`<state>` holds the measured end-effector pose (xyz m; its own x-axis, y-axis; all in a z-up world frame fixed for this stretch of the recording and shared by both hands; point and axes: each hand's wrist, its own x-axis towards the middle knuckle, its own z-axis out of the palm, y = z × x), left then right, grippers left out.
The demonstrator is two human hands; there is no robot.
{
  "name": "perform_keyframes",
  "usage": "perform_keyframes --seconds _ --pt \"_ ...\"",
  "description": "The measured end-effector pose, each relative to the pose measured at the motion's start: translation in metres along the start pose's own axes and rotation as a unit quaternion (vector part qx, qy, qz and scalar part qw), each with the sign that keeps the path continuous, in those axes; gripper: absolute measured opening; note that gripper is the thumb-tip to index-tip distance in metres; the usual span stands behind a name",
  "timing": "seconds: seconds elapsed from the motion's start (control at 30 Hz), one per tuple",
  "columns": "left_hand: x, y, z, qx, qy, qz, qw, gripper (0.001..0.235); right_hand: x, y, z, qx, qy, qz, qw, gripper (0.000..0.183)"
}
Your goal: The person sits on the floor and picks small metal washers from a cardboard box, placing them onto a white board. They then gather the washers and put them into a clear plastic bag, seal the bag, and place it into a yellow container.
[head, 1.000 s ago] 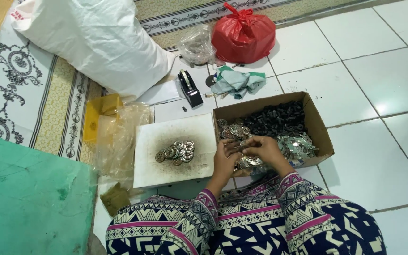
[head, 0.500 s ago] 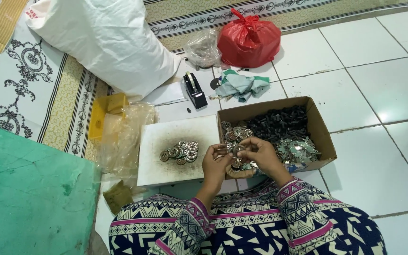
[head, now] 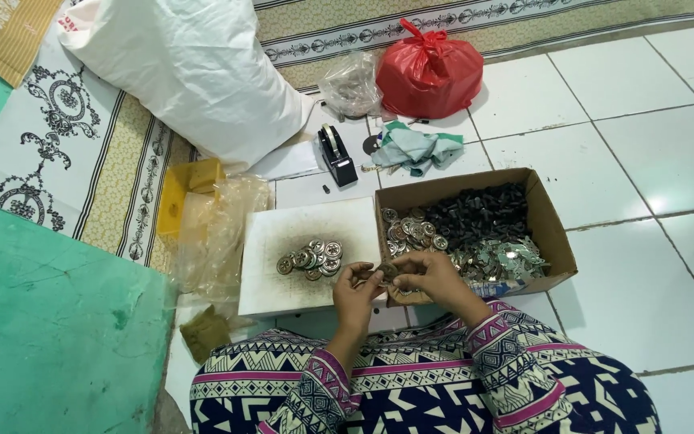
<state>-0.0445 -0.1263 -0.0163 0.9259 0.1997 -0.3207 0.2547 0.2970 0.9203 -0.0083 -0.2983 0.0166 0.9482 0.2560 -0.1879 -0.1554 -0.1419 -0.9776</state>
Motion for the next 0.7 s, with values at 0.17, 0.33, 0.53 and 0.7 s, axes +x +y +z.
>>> perform_keyframes --seconds 0.17,0.33,0.53,0.7 --pt "-0.004 0.012 -0.001 -0.005 -0.005 0.001 1.0 0.033 -0.001 -0.003 0.0 0.024 -0.004 0.004 1.0 0.039" --pt "-0.013 0.03 -0.009 -0.013 0.0 0.013 1.0 0.04 0.003 0.004 0.01 0.049 0.017 -0.014 0.999 0.027" --pt "-0.016 0.039 -0.031 0.023 0.003 0.039 0.999 0.042 0.001 0.005 0.036 0.088 0.029 -0.007 0.996 0.024" --pt "-0.01 0.042 -0.043 0.042 0.016 0.066 0.997 0.037 0.013 0.023 0.053 0.122 0.033 0.01 0.992 0.023"
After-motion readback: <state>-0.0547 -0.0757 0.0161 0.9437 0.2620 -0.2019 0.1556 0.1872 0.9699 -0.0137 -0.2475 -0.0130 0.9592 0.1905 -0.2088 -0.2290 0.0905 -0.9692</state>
